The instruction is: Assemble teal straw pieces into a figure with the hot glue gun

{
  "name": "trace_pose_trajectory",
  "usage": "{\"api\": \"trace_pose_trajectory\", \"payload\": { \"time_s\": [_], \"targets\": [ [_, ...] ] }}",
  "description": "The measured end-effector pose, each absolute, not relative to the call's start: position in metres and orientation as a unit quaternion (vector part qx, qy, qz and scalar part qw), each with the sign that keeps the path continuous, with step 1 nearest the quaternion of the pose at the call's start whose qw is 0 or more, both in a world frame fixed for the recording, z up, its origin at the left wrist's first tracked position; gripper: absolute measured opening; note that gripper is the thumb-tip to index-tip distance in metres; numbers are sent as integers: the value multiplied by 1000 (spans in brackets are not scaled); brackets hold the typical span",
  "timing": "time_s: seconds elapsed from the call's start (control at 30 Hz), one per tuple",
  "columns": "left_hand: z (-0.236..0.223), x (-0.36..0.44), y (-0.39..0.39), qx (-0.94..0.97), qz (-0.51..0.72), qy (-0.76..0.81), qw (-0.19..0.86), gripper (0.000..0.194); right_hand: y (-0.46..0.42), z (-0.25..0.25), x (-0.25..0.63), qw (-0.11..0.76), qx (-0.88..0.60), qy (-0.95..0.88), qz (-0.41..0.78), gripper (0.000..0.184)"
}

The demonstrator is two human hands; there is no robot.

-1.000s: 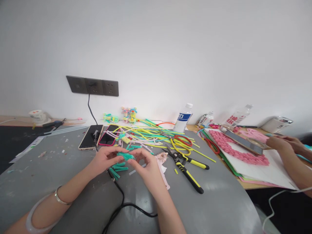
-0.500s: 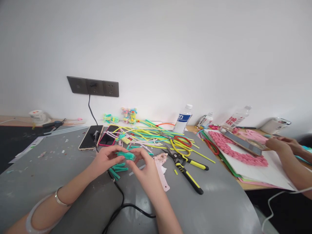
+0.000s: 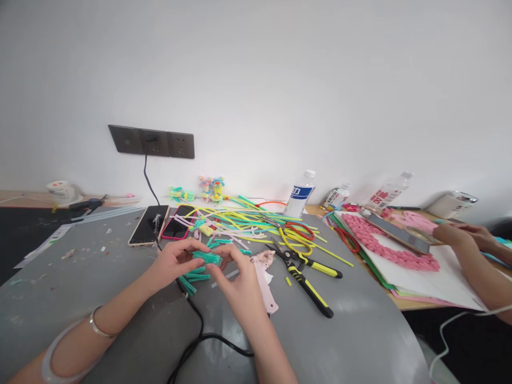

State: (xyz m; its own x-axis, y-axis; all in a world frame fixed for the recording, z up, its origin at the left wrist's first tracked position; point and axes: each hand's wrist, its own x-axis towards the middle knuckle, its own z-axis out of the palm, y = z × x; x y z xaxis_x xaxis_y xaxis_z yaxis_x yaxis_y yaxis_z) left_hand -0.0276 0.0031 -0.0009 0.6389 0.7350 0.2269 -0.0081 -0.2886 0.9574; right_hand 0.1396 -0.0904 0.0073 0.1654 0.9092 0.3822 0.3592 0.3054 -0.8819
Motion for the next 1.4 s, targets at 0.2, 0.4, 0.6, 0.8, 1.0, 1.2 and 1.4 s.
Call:
{"api": "trace_pose_trajectory", "payload": {
  "time_s": [0.2,0.4,0.6,0.8,1.0,1.2,1.4],
  "targets": [
    [-1,-28,1,713,318,221,584,30,-89,3,143,555,-539,-584,247,10],
    [-7,-29,1,719,330,227,568,30,-92,4,142,539,-534,-591,276,16],
    [-8,-29,2,746,346,221,524,22,-94,5,138,521,-536,-607,272,19],
    [-1,-29,-2,747,325,216,539,19,-93,3,141,530,-542,-601,254,14],
    [1,-30,-2,750,327,196,541,14,-95,4,144,524,-544,-598,266,13],
    [0,-29,-2,744,323,208,546,12,-96,6,143,515,-548,-598,277,14],
    [-2,-30,1,699,317,207,606,23,-96,6,145,517,-544,-574,329,22]
  ]
}}
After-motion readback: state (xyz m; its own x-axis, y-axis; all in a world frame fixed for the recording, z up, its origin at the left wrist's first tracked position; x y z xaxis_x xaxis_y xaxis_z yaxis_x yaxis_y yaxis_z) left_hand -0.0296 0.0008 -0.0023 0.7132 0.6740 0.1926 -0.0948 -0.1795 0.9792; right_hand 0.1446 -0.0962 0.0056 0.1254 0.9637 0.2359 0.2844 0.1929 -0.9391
